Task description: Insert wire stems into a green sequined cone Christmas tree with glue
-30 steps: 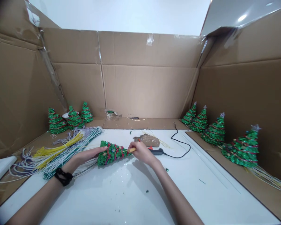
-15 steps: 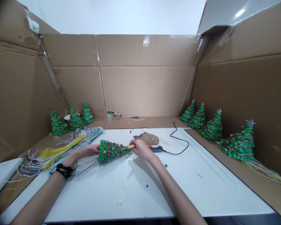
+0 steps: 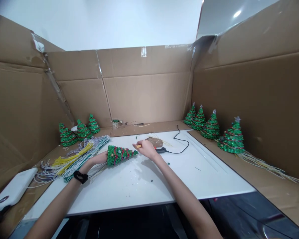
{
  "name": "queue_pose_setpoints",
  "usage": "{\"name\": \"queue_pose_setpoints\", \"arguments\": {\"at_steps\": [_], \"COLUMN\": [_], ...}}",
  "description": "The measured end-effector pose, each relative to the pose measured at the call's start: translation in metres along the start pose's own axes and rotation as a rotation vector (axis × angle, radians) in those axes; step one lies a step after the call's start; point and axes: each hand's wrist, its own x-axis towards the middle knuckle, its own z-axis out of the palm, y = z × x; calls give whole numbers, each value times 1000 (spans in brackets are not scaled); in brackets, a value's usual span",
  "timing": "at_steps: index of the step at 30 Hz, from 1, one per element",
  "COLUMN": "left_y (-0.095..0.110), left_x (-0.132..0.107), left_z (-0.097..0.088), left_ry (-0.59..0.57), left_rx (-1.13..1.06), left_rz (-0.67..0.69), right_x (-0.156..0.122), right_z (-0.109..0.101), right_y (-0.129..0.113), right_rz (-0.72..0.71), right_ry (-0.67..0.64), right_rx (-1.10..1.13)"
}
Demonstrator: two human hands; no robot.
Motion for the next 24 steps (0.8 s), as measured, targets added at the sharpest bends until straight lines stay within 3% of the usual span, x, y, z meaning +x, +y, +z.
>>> {"name": "queue_pose_setpoints", "arguments": {"at_steps": [4,13,24], "left_y": [-9,-11,-21], "left_x": [4,6,17], "left_z": [-2,-1,14], "left_ry": [-34,-76,34], "left_rx": [81,265,392], "left_rz": [15,89,214], "right_x": [0,0,4], "right_z": [10,40,65], "right_y": [1,-3,-3], "right_rz": [-51,-86,-86], "right_ry": [-37,70,273], "right_rx": [-107,-158,-47]}}
